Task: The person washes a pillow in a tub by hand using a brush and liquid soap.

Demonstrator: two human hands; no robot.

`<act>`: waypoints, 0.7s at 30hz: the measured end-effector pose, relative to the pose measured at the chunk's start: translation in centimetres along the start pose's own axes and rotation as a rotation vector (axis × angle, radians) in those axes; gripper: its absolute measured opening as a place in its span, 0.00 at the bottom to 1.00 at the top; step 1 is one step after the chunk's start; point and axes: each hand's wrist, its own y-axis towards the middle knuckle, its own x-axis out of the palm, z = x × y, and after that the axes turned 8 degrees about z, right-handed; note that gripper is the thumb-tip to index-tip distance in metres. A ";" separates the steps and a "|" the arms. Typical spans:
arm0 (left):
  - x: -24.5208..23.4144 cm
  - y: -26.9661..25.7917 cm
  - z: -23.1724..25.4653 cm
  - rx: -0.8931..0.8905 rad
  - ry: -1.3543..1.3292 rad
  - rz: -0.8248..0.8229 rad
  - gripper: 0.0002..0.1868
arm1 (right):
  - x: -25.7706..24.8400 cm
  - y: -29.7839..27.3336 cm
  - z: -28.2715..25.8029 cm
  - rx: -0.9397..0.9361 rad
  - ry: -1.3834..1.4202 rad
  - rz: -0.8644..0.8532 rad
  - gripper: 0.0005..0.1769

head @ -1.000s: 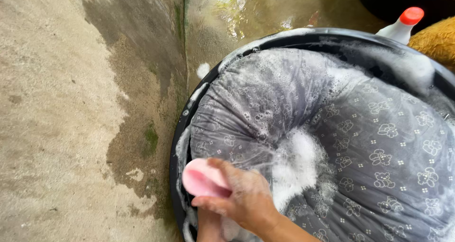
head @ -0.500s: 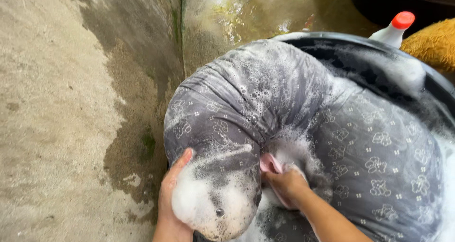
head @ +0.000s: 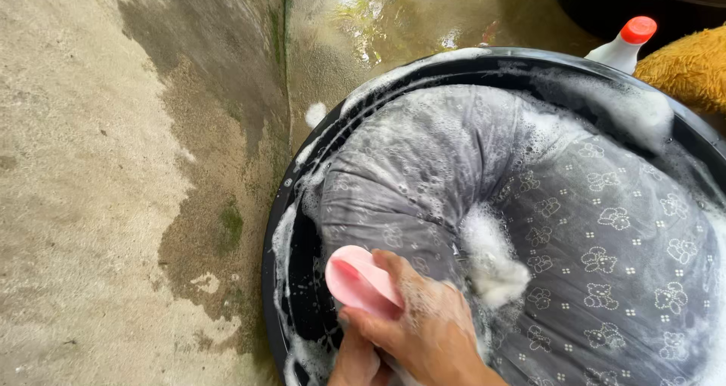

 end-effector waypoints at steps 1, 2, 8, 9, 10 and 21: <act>-0.1 0.6 -0.3 0.092 0.031 -0.025 0.26 | 0.4 0.7 1.1 0.053 -0.083 -0.084 0.45; 0.0 1.0 -0.5 0.185 0.063 -0.051 0.26 | 0.8 1.3 2.6 0.106 -0.165 -0.167 0.47; 3.7 -1.5 2.4 0.241 0.057 -0.011 0.28 | -2.6 4.9 11.4 0.200 -0.624 0.074 0.42; 4.8 -2.1 3.2 0.134 -0.002 0.068 0.30 | -2.0 4.1 10.6 0.085 -0.359 0.161 0.40; 6.0 -2.3 4.5 0.072 -0.003 -0.021 0.38 | -0.3 3.3 9.0 -0.026 -0.091 0.249 0.38; 8.7 -4.2 7.5 0.204 0.145 -0.010 0.49 | 4.8 8.4 4.7 -0.062 -0.263 0.154 0.44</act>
